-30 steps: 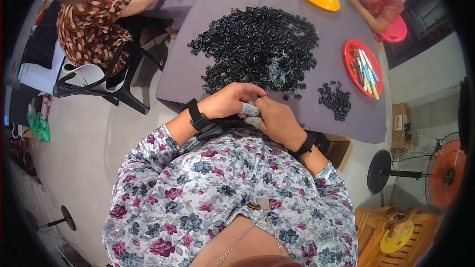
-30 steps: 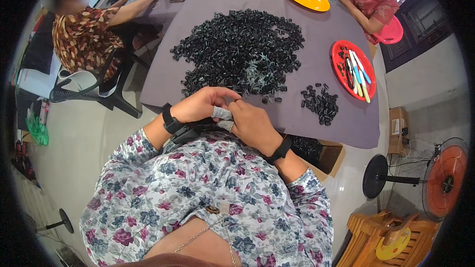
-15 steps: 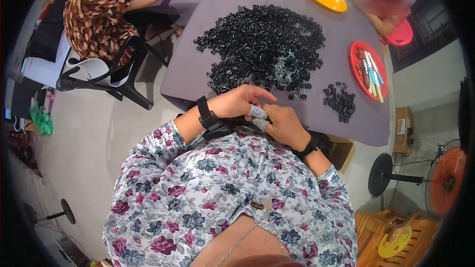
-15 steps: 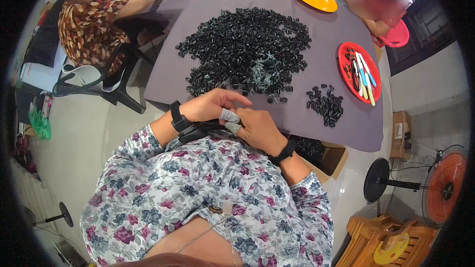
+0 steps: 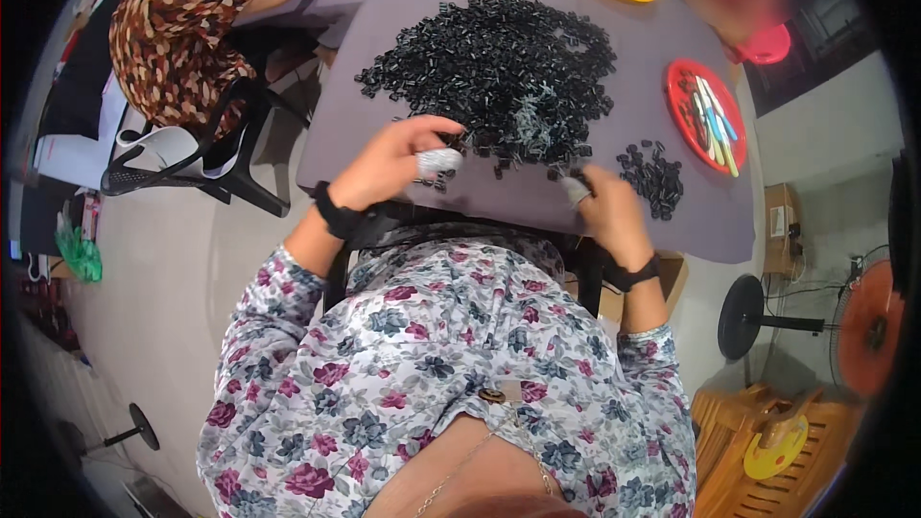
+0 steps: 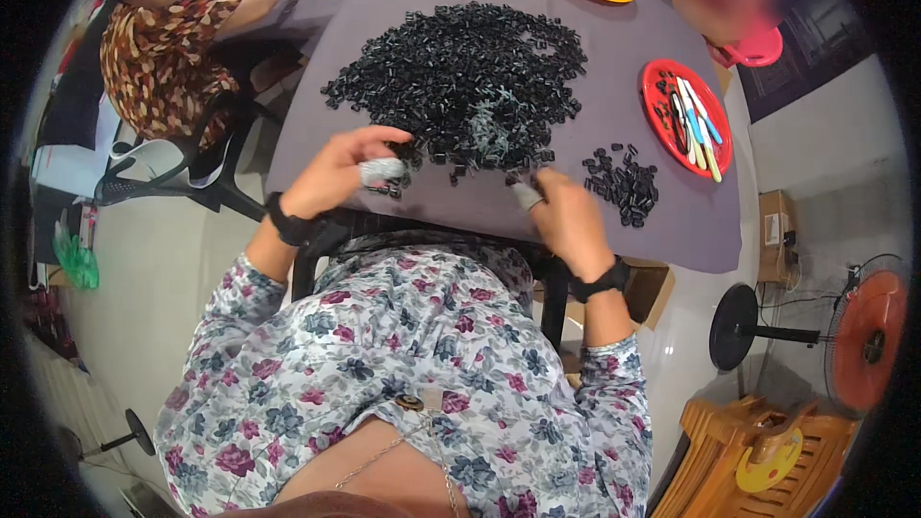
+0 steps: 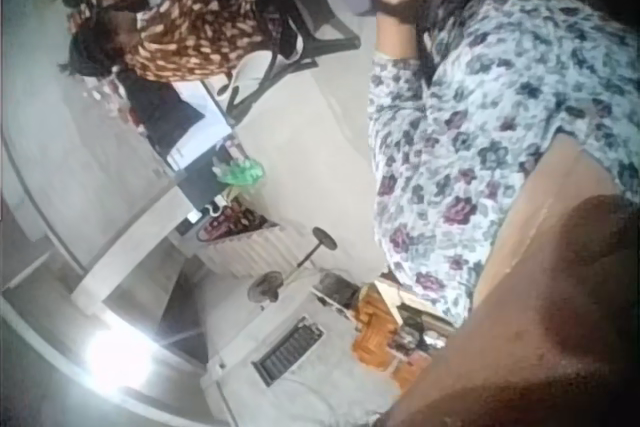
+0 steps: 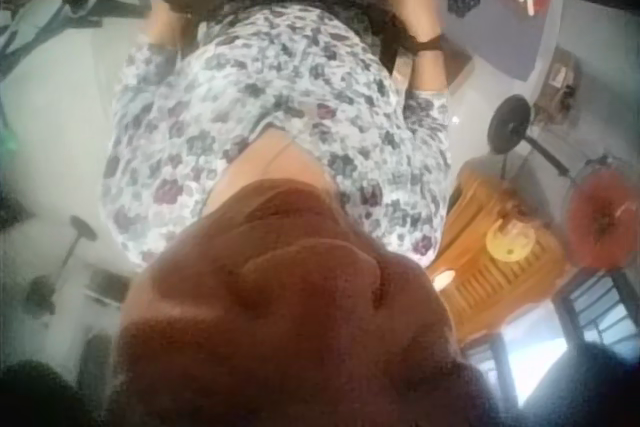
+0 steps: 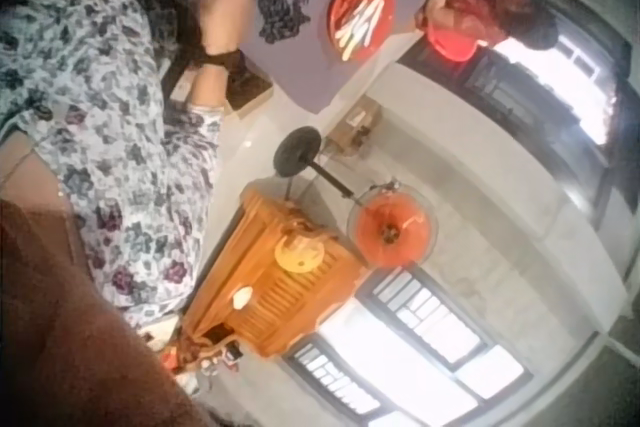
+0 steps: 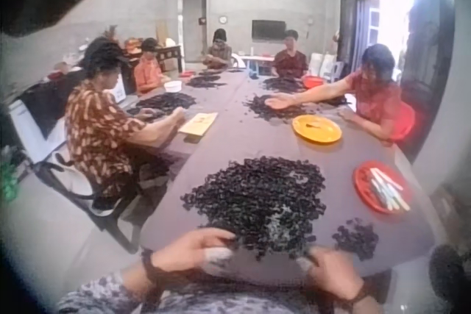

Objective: Sorting and inspecting small black plastic components on a table in a manufacturing facility.

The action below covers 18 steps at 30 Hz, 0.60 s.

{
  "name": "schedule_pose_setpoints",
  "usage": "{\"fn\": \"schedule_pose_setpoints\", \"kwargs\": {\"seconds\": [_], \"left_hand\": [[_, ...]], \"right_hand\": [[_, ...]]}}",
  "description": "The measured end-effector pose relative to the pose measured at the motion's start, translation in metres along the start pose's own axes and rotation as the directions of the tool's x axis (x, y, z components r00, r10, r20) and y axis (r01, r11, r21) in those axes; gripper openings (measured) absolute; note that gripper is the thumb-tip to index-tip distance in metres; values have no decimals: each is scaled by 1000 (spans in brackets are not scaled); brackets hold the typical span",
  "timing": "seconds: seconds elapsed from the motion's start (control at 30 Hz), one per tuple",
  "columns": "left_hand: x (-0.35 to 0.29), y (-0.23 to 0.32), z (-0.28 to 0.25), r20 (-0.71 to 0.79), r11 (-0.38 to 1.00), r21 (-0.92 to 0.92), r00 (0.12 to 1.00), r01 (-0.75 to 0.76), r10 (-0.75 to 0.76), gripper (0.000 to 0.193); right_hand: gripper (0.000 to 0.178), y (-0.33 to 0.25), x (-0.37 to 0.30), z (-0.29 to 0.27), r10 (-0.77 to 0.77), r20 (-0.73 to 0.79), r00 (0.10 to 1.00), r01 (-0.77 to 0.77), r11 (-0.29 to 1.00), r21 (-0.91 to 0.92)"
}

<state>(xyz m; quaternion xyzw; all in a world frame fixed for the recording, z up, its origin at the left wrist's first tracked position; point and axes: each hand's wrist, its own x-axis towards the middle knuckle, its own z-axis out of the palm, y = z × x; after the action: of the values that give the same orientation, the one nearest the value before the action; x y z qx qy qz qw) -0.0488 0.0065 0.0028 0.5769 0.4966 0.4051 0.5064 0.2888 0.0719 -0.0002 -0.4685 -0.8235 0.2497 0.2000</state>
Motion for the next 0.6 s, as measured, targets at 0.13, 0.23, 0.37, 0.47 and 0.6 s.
{"fn": "schedule_pose_setpoints", "kwargs": {"seconds": [0.13, 0.23, 0.37, 0.47, 0.6], "left_hand": [[-23, -6, -32, -273, 967, 227, 961, 114, -50, 56], [-36, -3, -37, -303, 824, 551, 952, 133, 49, 67], [-34, -16, -24, -231, 673, 734, 965, 89, 123, 67], [-23, -13, -18, -219, 682, 725, 971, 95, 98, 67], [-5, -5, -9, -185, 679, 728, 981, 93, 63, 63]], "right_hand": [[26, 38, -7, -22, 142, -115, 983, -158, 976, -147], [25, 58, -10, -32, 199, -162, 966, -233, 946, -224], [23, 72, -9, -35, 224, -209, 952, -281, 909, -307], [25, 73, -9, -37, 269, -212, 939, -328, 887, -325], [30, 75, -12, -35, 266, -304, 915, -351, 897, -270]]}}
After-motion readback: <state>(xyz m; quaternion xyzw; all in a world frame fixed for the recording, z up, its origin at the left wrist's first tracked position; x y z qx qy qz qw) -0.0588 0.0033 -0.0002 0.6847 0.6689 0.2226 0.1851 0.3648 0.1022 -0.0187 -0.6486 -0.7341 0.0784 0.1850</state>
